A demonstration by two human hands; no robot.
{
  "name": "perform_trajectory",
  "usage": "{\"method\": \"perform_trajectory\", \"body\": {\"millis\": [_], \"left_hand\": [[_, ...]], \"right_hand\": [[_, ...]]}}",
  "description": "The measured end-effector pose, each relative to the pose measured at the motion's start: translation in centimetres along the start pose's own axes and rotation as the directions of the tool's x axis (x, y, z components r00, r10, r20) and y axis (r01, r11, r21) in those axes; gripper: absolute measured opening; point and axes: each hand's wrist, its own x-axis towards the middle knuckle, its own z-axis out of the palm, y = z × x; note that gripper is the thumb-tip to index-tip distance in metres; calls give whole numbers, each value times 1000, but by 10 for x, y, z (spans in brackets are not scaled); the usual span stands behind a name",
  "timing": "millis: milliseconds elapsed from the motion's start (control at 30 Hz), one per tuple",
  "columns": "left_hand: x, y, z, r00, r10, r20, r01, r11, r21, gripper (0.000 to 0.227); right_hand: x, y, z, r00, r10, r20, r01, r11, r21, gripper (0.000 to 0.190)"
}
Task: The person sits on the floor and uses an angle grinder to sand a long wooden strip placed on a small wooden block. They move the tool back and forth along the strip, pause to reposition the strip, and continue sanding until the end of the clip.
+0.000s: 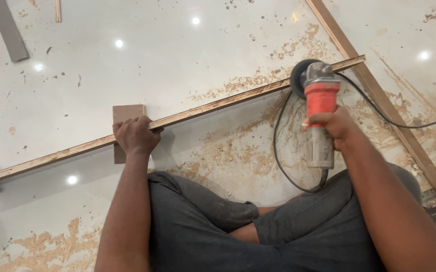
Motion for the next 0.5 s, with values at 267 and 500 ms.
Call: {"method": "perform_trajectory", "body": {"millis": [267,500], "left_hand": [[3,5,-11,997,-53,51,55,998,-43,32],[1,4,-8,999,-37,19,39,997,-71,29]], "right_hand": [[-38,34,43,988,-70,136,68,997,22,44],[-52,52,121,934,-101,343,146,984,-105,52]]}}
